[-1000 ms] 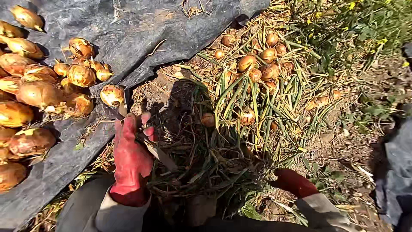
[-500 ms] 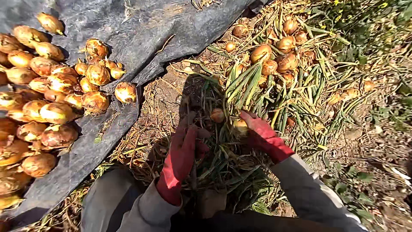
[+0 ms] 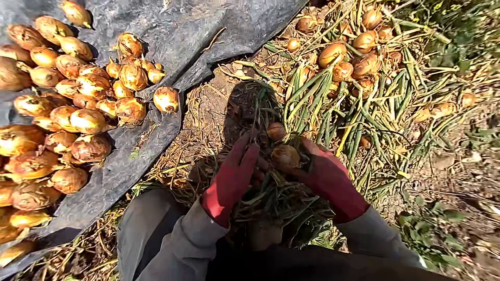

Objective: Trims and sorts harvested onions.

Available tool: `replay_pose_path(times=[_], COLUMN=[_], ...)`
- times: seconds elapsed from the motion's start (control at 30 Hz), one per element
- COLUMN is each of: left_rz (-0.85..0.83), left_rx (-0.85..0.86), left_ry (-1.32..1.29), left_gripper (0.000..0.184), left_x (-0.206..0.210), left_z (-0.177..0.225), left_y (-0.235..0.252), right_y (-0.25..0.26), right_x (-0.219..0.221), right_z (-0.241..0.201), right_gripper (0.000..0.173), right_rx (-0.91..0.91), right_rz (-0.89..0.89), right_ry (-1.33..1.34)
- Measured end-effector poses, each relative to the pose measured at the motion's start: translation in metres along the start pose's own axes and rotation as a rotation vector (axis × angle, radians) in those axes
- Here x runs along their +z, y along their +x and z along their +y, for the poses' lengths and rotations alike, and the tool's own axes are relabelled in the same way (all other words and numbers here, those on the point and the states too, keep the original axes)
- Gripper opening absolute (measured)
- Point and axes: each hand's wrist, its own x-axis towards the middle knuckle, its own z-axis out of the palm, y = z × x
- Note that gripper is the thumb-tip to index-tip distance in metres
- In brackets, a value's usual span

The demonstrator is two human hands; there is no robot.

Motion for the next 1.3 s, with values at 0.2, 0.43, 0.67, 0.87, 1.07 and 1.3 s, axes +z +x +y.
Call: replay_pose_path(times=[0.2,0.43,0.67,0.87,1.07,1.3], left_rz=[0.002,-0.181,-0.143,0.017,-0.063,-0.266], left_rx=[0.037,0.238,0.398,0.133,0.240,0.538], left_ry=[0.106,0.554,0.528,-0.055,-0.856,-1.399], left_gripper=[0.052,0.067,0.044,0.050,0.059,0.094], left_x=[0.000,0.024,0.027,0.022,-0.025,-0.100], left_z=[-0.009,-0.014,-0.023,-0.020,-0.026,0.004], left_y=[0.001,0.010,0.011,0.008,0.004,0.004], right_y=[0.034,-0.033,-0.037,-0.026,-0.006,0.112], right_x=[0.024,-0.019,-0.026,-0.035,-0.047,0.003], right_z=[-0.008,-0.006,-0.035,-0.033,-0.042,-0.035], right_gripper=[0.092,0.088,0.086,0.104,0.048,0.084], right_rx=[-0.105,-0.407,-0.316,-0.357,-0.758,-0.130], right_rz=[-0.058,-0.176,-0.039,0.399,0.394,-0.091], right_ry=[0.181,0.642,0.167,0.279,0.618,-0.148])
